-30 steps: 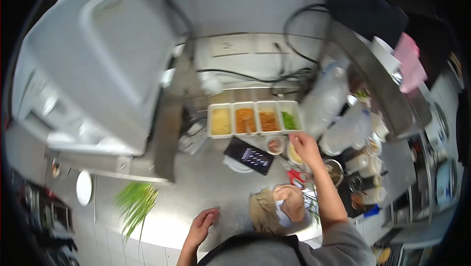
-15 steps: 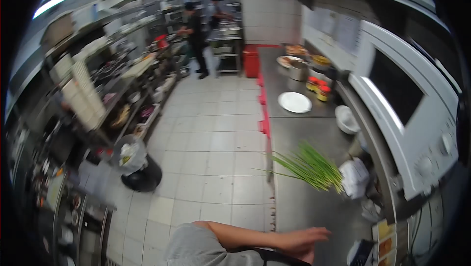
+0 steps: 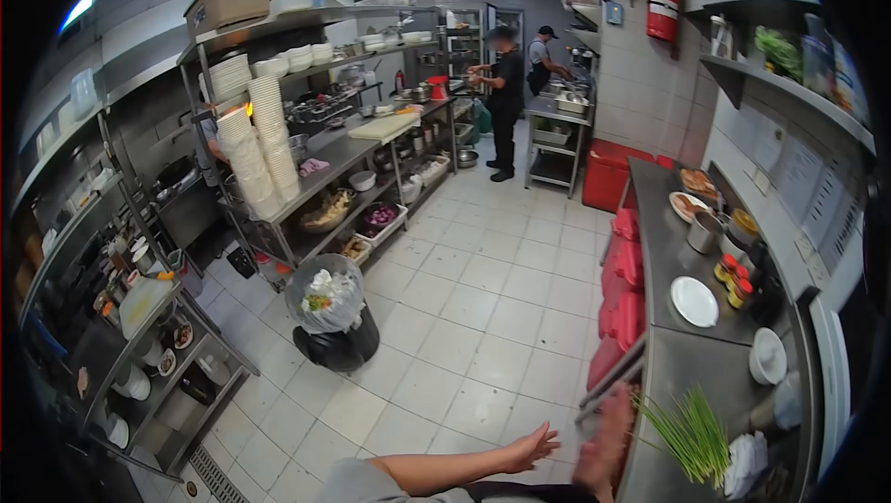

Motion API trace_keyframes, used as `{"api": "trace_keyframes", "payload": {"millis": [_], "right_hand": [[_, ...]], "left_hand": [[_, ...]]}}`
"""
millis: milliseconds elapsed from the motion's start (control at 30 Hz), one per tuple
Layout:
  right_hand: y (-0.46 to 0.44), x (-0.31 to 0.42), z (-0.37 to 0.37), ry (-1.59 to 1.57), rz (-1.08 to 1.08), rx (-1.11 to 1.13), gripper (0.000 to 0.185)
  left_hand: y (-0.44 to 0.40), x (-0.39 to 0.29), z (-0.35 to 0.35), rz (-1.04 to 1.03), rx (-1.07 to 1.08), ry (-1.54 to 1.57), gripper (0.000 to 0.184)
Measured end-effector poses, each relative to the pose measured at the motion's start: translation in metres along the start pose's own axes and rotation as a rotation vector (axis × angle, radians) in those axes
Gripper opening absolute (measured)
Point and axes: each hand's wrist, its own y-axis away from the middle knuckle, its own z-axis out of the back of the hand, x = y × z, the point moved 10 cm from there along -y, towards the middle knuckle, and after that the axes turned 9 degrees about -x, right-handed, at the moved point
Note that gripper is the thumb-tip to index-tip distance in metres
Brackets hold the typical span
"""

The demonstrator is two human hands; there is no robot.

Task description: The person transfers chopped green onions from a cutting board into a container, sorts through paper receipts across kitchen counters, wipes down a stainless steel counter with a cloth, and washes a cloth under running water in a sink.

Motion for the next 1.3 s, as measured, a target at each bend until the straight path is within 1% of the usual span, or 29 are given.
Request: {"api": "trace_keyframes", "payload": {"millis": [33, 67, 167, 233, 267, 300, 333, 367, 433, 467, 500, 533, 567, 600, 633, 700, 733, 767, 800, 833, 867, 967, 1000, 1067, 1100, 1167, 1200, 1267, 1300], "right_hand": [[0.015, -0.026, -0.060, 0.137, 0.007, 0.245, 0.065], [0.036, -0.051, -0.117, 0.264, 0.046, 0.493, 0.062], [0.055, -0.132, -0.178, 0.359, 0.033, 0.618, 0.059], [0.092, -0.239, -0.162, 0.571, -0.289, 0.678, 0.057], [0.137, -0.301, -0.143, 0.755, -0.441, 1.012, 0.061], [0.170, -0.344, -0.113, 0.829, -0.556, 1.162, 0.061], [0.186, -0.378, -0.087, 0.709, -0.557, 1.130, 0.065], [0.188, -0.385, -0.063, 0.790, -0.453, 0.982, 0.047], [0.192, -0.428, -0.017, 0.748, -0.622, 0.975, 0.035], [0.176, -0.434, -0.004, 0.674, -0.779, 0.827, 0.031], [0.161, -0.441, 0.013, 0.594, -0.925, 0.673, 0.028], [0.108, -0.413, -0.007, 0.687, -0.658, 0.681, 0.026], [0.098, -0.441, -0.012, 0.764, -0.633, 0.683, 0.026], [0.081, -0.468, -0.025, 0.840, -0.604, 0.684, 0.025], [0.059, -0.503, -0.047, 0.909, -0.565, 0.682, 0.025], [0.021, -0.559, -0.123, 0.606, -0.618, 0.697, 0.028], [-0.007, -0.576, -0.172, 0.695, -0.585, 0.776, 0.032], [-0.030, -0.590, -0.225, 0.554, -0.679, 0.888, 0.049], [-0.056, -0.587, -0.282, 0.409, -0.776, 1.001, 0.071], [-0.092, -0.583, -0.346, 0.545, -0.392, 1.129, 0.071], [-0.129, -0.560, -0.400, 0.543, -0.404, 1.236, 0.070], [-0.211, -0.545, -0.549, 0.445, -0.193, 1.200, 0.062], [-0.234, -0.534, -0.591, 0.372, -0.111, 1.166, 0.059], [-0.268, -0.524, -0.663, 0.228, -0.124, 1.139, 0.053], [-0.277, -0.523, -0.692, 0.154, -0.140, 1.123, 0.050], [-0.276, -0.553, -0.728, 0.129, -0.201, 1.117, 0.048], [-0.274, -0.570, -0.741, 0.118, -0.230, 1.114, 0.047], [-0.234, -0.647, -0.744, 0.361, -0.179, 1.281, 0.050], [-0.216, -0.681, -0.737, 0.460, -0.187, 1.432, 0.053]], "left_hand": [[0.016, -0.015, -0.005, 0.217, 0.091, 0.333, 0.073], [0.025, -0.040, 0.015, 0.169, 0.053, 0.361, 0.071], [0.045, -0.133, 0.075, -0.010, -0.038, 0.424, 0.069], [0.090, -0.216, 0.082, -0.154, 0.094, 0.492, 0.062], [0.107, -0.243, 0.089, -0.216, 0.155, 0.529, 0.059], [0.102, -0.263, 0.114, -0.325, 0.133, 0.445, 0.055], [0.089, -0.285, 0.145, -0.435, 0.114, 0.360, 0.052], [0.074, -0.308, 0.173, -0.545, 0.095, 0.274, 0.048], [0.039, -0.334, 0.236, -0.567, -0.050, 0.162, 0.037], [0.025, -0.348, 0.261, -0.577, -0.122, 0.102, 0.032], [0.011, -0.353, 0.286, -0.525, -0.289, -0.008, 0.030], [-0.003, -0.353, 0.311, -0.469, -0.455, -0.119, 0.028], [-0.013, -0.351, 0.335, -0.409, -0.620, -0.229, 0.027], [-0.017, -0.355, 0.346, -0.441, -0.651, -0.315, 0.032], [-0.018, -0.361, 0.359, -0.480, -0.689, -0.403, 0.039], [-0.021, -0.366, 0.395, -0.624, -0.742, -0.471, 0.059], [-0.014, -0.372, 0.408, -0.526, -0.855, -0.891, 0.067], [-0.008, -0.383, 0.424, -0.405, -0.947, -1.312, 0.076], [-0.001, -0.389, 0.452, -0.412, -0.987, -1.223, 0.075], [0.009, -0.392, 0.480, -0.414, -1.022, -1.130, 0.074], [0.027, -0.401, 0.497, -0.415, -1.055, -1.068, 0.074], [0.084, -0.420, 0.550, -0.317, -1.182, -0.776, 0.071], [0.101, -0.420, 0.572, -0.257, -1.224, -0.763, 0.071], [0.129, -0.435, 0.608, -0.086, -1.291, -0.794, 0.073], [0.141, -0.448, 0.624, 0.033, -1.311, -0.835, 0.074], [0.140, -0.486, 0.664, 0.037, -1.277, -0.851, 0.074], [0.133, -0.521, 0.677, -0.027, -1.267, -0.874, 0.073], [0.109, -0.606, 0.688, -0.113, -1.210, -0.935, 0.069], [0.091, -0.656, 0.697, -0.181, -1.153, -0.972, 0.067]]}}
